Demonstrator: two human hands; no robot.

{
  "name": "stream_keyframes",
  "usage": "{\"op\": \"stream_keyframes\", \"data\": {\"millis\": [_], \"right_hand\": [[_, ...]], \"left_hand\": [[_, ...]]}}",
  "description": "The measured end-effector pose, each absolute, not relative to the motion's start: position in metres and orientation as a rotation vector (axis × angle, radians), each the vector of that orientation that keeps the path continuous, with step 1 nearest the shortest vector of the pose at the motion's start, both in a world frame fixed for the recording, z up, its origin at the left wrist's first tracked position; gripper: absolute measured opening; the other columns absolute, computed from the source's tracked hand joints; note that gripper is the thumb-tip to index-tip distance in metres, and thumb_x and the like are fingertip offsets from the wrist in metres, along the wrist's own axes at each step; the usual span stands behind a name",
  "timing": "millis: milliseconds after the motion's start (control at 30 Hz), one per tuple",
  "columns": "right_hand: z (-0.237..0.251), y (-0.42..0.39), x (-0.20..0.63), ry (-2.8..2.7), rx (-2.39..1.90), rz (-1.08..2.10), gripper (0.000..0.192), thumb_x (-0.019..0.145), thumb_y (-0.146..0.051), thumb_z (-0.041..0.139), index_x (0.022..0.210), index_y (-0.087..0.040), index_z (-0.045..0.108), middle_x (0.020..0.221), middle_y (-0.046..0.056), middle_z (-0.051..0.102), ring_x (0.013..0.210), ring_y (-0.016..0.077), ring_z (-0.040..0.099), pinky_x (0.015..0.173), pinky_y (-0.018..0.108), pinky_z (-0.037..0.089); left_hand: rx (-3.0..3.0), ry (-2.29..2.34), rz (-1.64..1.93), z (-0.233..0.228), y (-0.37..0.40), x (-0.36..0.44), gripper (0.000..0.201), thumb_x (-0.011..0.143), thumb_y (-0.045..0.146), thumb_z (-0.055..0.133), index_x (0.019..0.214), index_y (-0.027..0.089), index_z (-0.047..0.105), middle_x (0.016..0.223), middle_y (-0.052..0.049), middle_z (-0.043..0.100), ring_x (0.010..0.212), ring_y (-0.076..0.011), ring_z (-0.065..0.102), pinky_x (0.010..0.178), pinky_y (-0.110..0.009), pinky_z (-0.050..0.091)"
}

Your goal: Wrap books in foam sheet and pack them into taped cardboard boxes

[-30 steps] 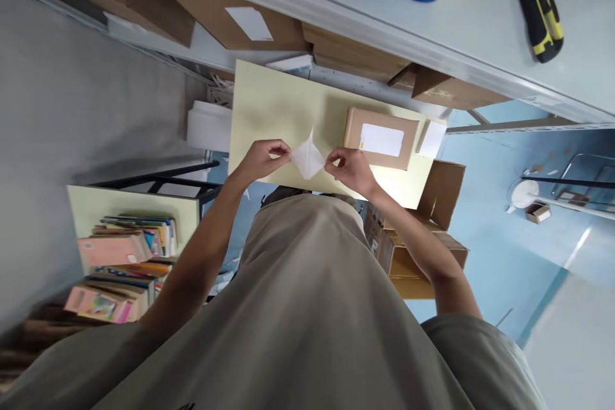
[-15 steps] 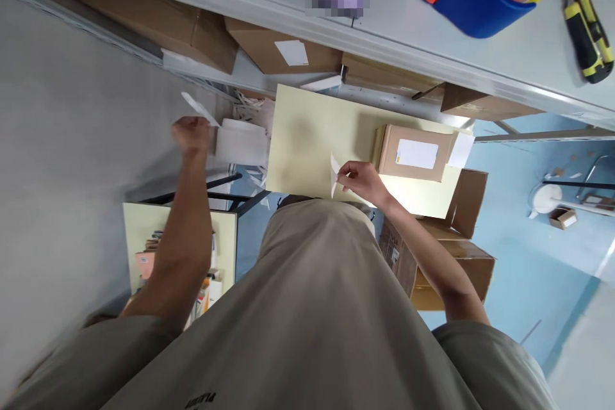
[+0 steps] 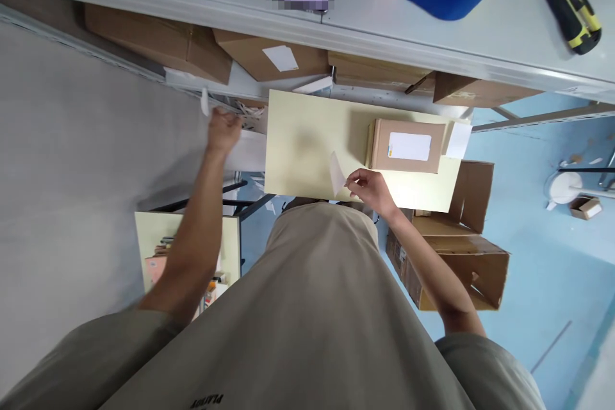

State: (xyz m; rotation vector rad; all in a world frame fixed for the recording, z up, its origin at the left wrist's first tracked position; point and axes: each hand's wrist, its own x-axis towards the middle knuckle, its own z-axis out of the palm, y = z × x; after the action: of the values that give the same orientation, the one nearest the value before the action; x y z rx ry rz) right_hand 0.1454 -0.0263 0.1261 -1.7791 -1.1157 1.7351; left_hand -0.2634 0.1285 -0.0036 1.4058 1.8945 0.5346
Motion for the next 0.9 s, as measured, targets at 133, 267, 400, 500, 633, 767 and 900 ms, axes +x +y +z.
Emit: {"op": "stream_keyframes", "data": {"millis": [133,267,400,500,633,767,900], "right_hand": [[0.122,-0.031,0.168,-0.986,-1.769,1.695,0.032,0.078,-0.054,0.085,0.081,-0.024,0.074,0.075,0.003,0.074,0.072,0.0207,0.073,0.060,0.030,0.053],[0.114,-0.033,0.192,-0.867,-1.691,1.682,0.045,0.077,-0.065,0.088,0.085,-0.025,0.071,0.102,0.006,0.081,0.099,0.0236,0.078,0.081,0.035,0.068],[0.107,-0.037,0.217,-0.778,-1.563,1.690,0.048,0.081,-0.070,0.089,0.086,-0.026,0.072,0.117,0.006,0.080,0.109,0.0236,0.075,0.094,0.041,0.071],[0.106,-0.040,0.238,-0.781,-1.442,1.744,0.045,0.086,-0.070,0.090,0.093,-0.028,0.079,0.122,0.005,0.081,0.113,0.0253,0.076,0.098,0.044,0.070],[0.108,-0.041,0.267,-0.876,-1.330,1.836,0.045,0.088,-0.071,0.091,0.107,-0.031,0.085,0.138,0.006,0.082,0.125,0.0289,0.076,0.108,0.048,0.067],[0.106,-0.042,0.288,-0.901,-1.241,1.912,0.046,0.089,-0.072,0.091,0.112,-0.032,0.086,0.147,0.006,0.081,0.133,0.0308,0.075,0.110,0.049,0.066],[0.092,-0.040,0.304,-0.966,-1.293,1.773,0.046,0.090,-0.073,0.089,0.106,-0.030,0.085,0.140,0.008,0.083,0.127,0.0306,0.077,0.105,0.049,0.067]], "left_hand": [[1.201,1.455,0.618,0.058,0.052,-0.130,0.025,0.098,0.041,0.081,0.105,0.021,0.068,0.126,-0.013,0.082,0.122,-0.0254,0.079,0.115,-0.042,0.061],[1.244,1.140,0.606,0.109,-0.013,-0.028,0.035,0.094,0.051,0.087,0.105,0.024,0.068,0.134,-0.012,0.083,0.132,-0.0278,0.078,0.123,-0.048,0.060],[1.419,1.274,0.689,0.114,-0.036,0.021,0.031,0.096,0.044,0.089,0.105,0.027,0.066,0.135,-0.008,0.085,0.129,-0.0276,0.082,0.120,-0.050,0.063],[1.503,1.366,0.747,0.104,-0.040,0.038,0.019,0.106,0.043,0.078,0.109,0.028,0.067,0.130,-0.006,0.087,0.124,-0.0256,0.084,0.115,-0.048,0.067],[1.439,1.395,0.815,0.099,-0.044,0.056,0.031,0.106,0.054,0.080,0.118,0.028,0.068,0.125,-0.007,0.087,0.124,-0.0250,0.084,0.110,-0.044,0.069],[1.303,1.457,0.882,0.100,-0.050,0.078,0.045,0.097,0.063,0.088,0.116,0.027,0.068,0.122,-0.008,0.086,0.122,-0.0254,0.083,0.108,-0.044,0.069],[1.148,1.511,0.981,0.100,-0.051,0.092,0.050,0.094,0.070,0.087,0.108,0.026,0.069,0.111,-0.007,0.085,0.109,-0.0235,0.084,0.100,-0.040,0.069]]}}
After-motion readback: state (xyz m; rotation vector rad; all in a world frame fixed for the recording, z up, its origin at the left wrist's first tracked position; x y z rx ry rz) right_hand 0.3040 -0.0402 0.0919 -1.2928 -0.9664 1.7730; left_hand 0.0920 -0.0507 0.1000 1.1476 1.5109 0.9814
